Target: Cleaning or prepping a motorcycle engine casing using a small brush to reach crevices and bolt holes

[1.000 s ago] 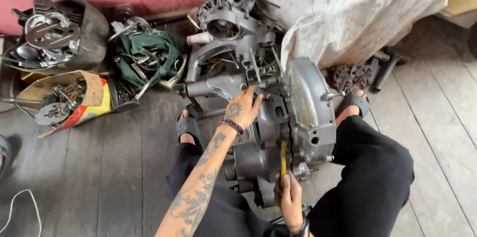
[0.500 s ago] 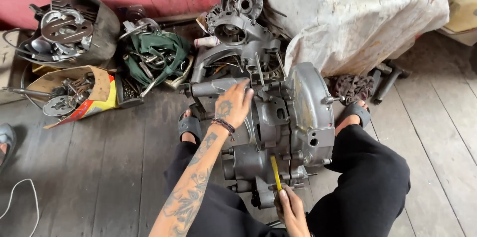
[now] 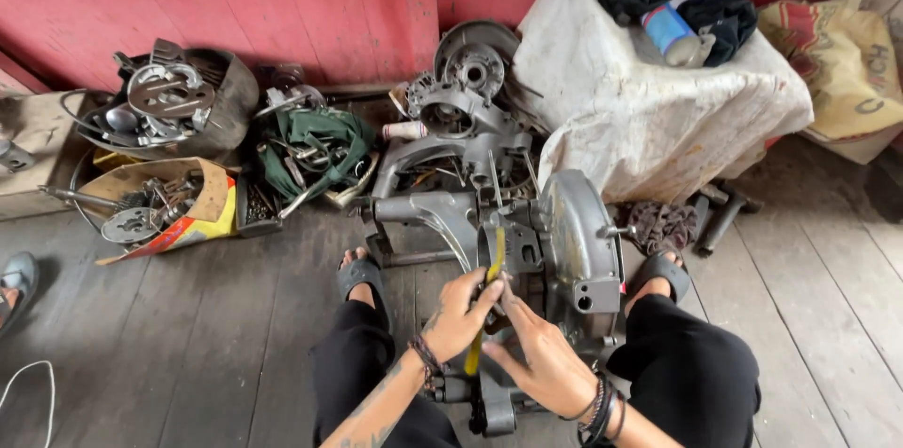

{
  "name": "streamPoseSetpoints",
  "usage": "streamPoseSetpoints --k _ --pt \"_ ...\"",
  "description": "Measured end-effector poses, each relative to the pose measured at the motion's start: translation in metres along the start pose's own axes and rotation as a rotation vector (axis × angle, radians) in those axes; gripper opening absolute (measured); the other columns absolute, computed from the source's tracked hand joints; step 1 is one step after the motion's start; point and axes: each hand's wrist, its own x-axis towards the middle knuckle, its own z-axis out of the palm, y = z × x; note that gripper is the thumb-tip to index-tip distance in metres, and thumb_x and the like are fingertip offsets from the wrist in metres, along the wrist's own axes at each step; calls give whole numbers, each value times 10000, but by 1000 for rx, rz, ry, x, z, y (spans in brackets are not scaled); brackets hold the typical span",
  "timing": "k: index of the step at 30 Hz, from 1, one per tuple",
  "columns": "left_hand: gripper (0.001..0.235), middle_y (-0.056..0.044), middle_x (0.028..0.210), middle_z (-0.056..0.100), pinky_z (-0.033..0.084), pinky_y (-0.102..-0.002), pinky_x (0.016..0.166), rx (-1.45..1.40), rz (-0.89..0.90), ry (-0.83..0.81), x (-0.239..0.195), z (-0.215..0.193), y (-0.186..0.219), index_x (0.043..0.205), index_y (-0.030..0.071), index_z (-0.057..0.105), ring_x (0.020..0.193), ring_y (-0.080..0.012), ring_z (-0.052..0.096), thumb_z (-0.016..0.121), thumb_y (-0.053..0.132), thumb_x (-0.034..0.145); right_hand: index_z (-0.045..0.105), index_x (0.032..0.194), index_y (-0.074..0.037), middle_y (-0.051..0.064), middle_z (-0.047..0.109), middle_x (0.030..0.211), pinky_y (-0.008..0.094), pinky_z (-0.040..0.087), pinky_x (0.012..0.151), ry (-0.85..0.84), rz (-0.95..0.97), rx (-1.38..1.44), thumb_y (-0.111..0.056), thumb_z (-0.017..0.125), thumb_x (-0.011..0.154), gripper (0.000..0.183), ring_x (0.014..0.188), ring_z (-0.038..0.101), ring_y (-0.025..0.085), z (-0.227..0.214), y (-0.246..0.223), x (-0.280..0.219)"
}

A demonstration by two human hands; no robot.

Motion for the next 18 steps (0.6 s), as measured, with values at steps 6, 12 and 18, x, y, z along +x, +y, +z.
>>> streamPoseSetpoints --k 6,12,18 --pt "371 16 590 564 427 -356 548 398 37 118 47 -33 -4 857 196 764 545 -178 551 490 402 999 686 1249 -81 67 735 1306 214 704 602 40 -107 -199 -191 801 752 523 729 851 142 -100 -8 20" --pt "525 -138 816 769 607 -426 787 867 57 -298 98 -31 -22 894 130 760 880 -323 765 476 553 1022 679 1335 -3 238 782 1102 387 673 637 144 81 96 -98 648 917 429 776 803 322 -176 53 56" --pt "422 -155 863 769 610 -450 760 713 67 -464 94 -20 -9 998 107 700 887 -366 755 480 465 1043 727 1231 39 182 785 954 305 617 675 194 70 368 -79 618 972 305 778 736 200 -158 161 80"
